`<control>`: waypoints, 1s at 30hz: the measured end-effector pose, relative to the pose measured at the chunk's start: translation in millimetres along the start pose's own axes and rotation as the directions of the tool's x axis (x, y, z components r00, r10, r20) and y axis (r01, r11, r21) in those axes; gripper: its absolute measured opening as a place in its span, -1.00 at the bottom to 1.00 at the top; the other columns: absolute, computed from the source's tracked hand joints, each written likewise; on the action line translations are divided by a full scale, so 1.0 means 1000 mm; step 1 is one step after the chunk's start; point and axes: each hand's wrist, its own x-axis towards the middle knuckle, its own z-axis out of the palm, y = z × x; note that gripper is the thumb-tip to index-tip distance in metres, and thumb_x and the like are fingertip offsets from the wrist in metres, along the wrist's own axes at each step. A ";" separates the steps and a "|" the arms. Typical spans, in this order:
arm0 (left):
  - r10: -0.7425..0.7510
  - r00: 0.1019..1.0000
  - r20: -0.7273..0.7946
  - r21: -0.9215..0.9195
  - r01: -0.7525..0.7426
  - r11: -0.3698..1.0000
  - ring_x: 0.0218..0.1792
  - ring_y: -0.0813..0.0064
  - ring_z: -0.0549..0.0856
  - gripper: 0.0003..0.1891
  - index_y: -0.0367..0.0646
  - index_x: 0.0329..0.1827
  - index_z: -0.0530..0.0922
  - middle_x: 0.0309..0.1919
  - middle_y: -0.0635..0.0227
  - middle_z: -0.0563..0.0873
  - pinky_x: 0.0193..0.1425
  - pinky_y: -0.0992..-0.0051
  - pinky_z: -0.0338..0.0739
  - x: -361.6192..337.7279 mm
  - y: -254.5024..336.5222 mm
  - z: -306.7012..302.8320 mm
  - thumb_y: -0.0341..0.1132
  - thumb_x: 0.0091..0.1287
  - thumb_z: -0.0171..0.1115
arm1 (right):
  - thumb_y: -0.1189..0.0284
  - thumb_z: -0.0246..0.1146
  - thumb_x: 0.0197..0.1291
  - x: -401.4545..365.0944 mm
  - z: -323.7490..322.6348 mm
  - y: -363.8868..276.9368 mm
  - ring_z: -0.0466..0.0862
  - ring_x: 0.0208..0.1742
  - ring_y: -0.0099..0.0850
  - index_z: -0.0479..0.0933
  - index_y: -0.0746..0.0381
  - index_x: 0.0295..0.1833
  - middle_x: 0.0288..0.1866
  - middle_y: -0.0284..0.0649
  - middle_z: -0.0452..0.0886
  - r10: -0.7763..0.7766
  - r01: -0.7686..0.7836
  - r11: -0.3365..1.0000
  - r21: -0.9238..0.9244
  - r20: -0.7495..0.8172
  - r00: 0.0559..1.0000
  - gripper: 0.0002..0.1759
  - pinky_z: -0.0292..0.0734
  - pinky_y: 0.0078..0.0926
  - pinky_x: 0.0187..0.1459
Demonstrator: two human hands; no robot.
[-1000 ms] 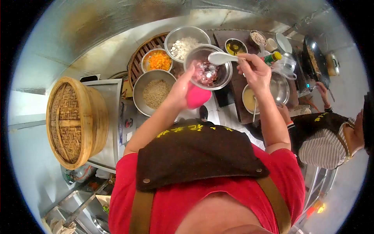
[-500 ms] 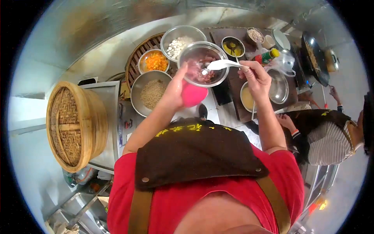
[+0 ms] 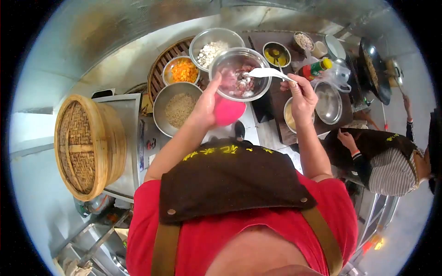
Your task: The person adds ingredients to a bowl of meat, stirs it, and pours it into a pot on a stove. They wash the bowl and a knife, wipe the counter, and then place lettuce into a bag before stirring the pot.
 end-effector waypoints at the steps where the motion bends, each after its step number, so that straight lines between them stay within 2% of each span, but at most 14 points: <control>1: -0.023 1.000 -0.015 0.007 0.023 1.000 -0.08 0.30 0.64 -0.56 -0.07 0.09 0.49 -0.09 0.31 0.62 -0.01 0.16 0.57 -0.002 -0.001 0.000 0.06 0.32 0.14 | 0.59 0.13 0.28 -0.003 -0.001 0.004 0.63 -0.29 -0.49 0.54 0.39 -0.05 -0.30 -0.19 0.64 0.005 -0.004 1.000 -0.022 0.020 1.000 -0.82 0.56 -0.57 -0.18; 4: -0.029 0.998 -0.054 0.023 0.030 0.999 -0.05 0.30 0.63 -0.56 -0.03 0.12 0.47 -0.07 0.31 0.59 -0.02 0.15 0.58 -0.004 0.001 0.009 0.05 0.31 0.15 | 0.62 0.13 0.27 -0.001 0.000 0.007 0.63 -0.26 -0.47 0.52 0.41 -0.04 -0.26 -0.17 0.62 -0.046 0.047 0.998 -0.028 0.036 0.998 -0.82 0.59 -0.53 -0.17; 8: -0.037 0.998 -0.050 0.043 0.039 0.998 -0.06 0.28 0.63 -0.54 -0.04 0.12 0.47 -0.06 0.29 0.59 -0.03 0.12 0.58 -0.004 0.003 0.012 0.06 0.31 0.16 | 0.65 0.13 0.26 0.002 -0.001 0.014 0.64 -0.26 -0.46 0.50 0.41 -0.09 -0.23 -0.13 0.62 -0.065 0.086 0.975 -0.204 0.112 0.992 -0.86 0.58 -0.52 -0.16; 11: -0.033 0.998 -0.056 0.034 0.035 0.999 -0.05 0.27 0.63 -0.54 -0.04 0.12 0.46 -0.04 0.30 0.58 -0.04 0.10 0.58 -0.004 0.005 0.015 0.06 0.30 0.16 | 0.66 0.15 0.23 0.001 0.006 0.009 0.65 -0.31 -0.49 0.51 0.36 -0.13 -0.23 -0.16 0.62 -0.272 0.274 0.952 -0.137 0.033 0.962 -0.88 0.57 -0.62 -0.24; 12: -0.042 0.998 -0.046 0.020 0.043 0.999 -0.05 0.27 0.63 -0.54 -0.03 0.12 0.46 -0.04 0.30 0.58 -0.04 0.09 0.58 -0.004 0.006 0.014 0.06 0.30 0.16 | 0.70 0.16 0.19 0.000 0.005 0.016 0.66 -0.31 -0.47 0.50 0.37 -0.14 -0.17 -0.13 0.60 -0.230 0.235 0.967 -0.101 0.059 0.971 -0.88 0.58 -0.61 -0.23; 15: -0.071 0.996 -0.051 0.013 0.071 0.997 -0.06 0.26 0.63 -0.56 0.00 0.10 0.47 -0.05 0.31 0.58 -0.05 0.06 0.57 0.001 0.010 0.015 0.06 0.30 0.16 | 0.72 0.15 0.19 0.002 0.002 0.017 0.66 -0.29 -0.45 0.49 0.38 -0.14 -0.15 -0.10 0.60 -0.289 0.312 0.928 -0.206 0.134 0.948 -0.86 0.59 -0.59 -0.23; 16: -0.084 0.994 -0.069 0.010 0.085 0.996 -0.06 0.26 0.63 -0.56 0.01 0.10 0.47 -0.05 0.31 0.59 -0.06 0.05 0.57 0.000 0.010 0.014 0.07 0.30 0.16 | 0.73 0.15 0.17 0.001 0.003 0.016 0.66 -0.29 -0.44 0.49 0.38 -0.15 -0.16 -0.10 0.60 -0.289 0.301 0.936 -0.181 0.092 0.953 -0.86 0.59 -0.57 -0.23; 20: -0.013 0.998 -0.063 0.027 0.015 1.000 -0.07 0.26 0.62 -0.59 0.01 0.05 0.50 -0.07 0.30 0.60 -0.05 0.07 0.57 -0.001 0.011 0.021 0.06 0.28 0.19 | 0.74 0.17 0.14 0.004 0.001 0.019 0.66 -0.27 -0.43 0.49 0.37 -0.15 -0.16 -0.10 0.61 -0.314 0.351 0.887 -0.300 0.165 0.935 -0.84 0.57 -0.59 -0.23; 23: 0.013 0.997 -0.070 0.043 -0.010 0.999 -0.06 0.26 0.62 -0.58 0.01 0.05 0.50 -0.08 0.29 0.60 -0.02 0.09 0.56 0.002 0.008 0.017 0.06 0.27 0.21 | 0.74 0.17 0.12 0.003 0.004 0.017 0.64 -0.26 -0.45 0.49 0.35 -0.17 -0.19 -0.10 0.61 -0.304 0.325 0.912 -0.252 0.118 0.945 -0.84 0.56 -0.60 -0.25; 24: -0.006 0.997 -0.080 0.024 0.008 1.000 -0.07 0.26 0.62 -0.57 0.00 0.06 0.50 -0.09 0.29 0.61 -0.01 0.09 0.56 0.003 0.008 0.017 0.06 0.27 0.21 | 0.73 0.17 0.11 0.004 0.004 0.017 0.63 -0.27 -0.45 0.50 0.33 -0.20 -0.22 -0.12 0.62 -0.299 0.334 0.896 -0.294 0.159 0.941 -0.84 0.54 -0.62 -0.26; 25: -0.020 0.996 -0.084 0.006 0.021 1.000 -0.07 0.26 0.62 -0.56 -0.02 0.06 0.50 -0.10 0.28 0.61 0.00 0.09 0.55 0.007 0.010 0.019 0.05 0.26 0.22 | 0.72 0.17 0.11 0.002 0.004 0.013 0.64 -0.27 -0.44 0.51 0.30 -0.22 -0.24 -0.15 0.62 -0.228 0.264 0.910 -0.320 0.148 0.962 -0.85 0.53 -0.62 -0.24; 27: -0.030 0.995 -0.098 0.032 0.034 0.999 -0.03 0.19 0.61 -0.53 -0.10 0.09 0.47 -0.05 0.22 0.61 0.06 0.04 0.53 0.007 0.013 0.021 0.05 0.28 0.19 | 0.70 0.20 0.09 0.004 0.003 0.014 0.65 -0.26 -0.40 0.52 0.28 -0.23 -0.25 -0.17 0.63 -0.309 0.315 0.896 -0.313 0.070 0.948 -0.86 0.54 -0.56 -0.20; 29: -0.043 0.994 -0.102 0.052 0.049 0.997 0.01 0.15 0.61 -0.52 -0.13 0.10 0.47 0.00 0.18 0.61 0.09 0.03 0.52 0.005 0.015 0.026 0.05 0.29 0.17 | 0.68 0.23 0.06 0.005 -0.001 0.020 0.65 -0.25 -0.37 0.52 0.26 -0.25 -0.25 -0.18 0.63 -0.285 0.316 0.862 -0.396 0.136 0.949 -0.86 0.56 -0.49 -0.17; 30: -0.066 0.998 -0.012 0.075 0.067 0.995 0.05 0.12 0.59 -0.52 -0.12 0.13 0.46 0.07 0.11 0.58 0.12 0.03 0.50 0.011 0.015 0.020 0.05 0.31 0.14 | 0.68 0.25 0.04 0.006 -0.001 0.028 0.65 -0.23 -0.33 0.53 0.26 -0.25 -0.26 -0.18 0.63 -0.266 0.304 0.878 -0.370 0.149 0.952 -0.84 0.57 -0.46 -0.16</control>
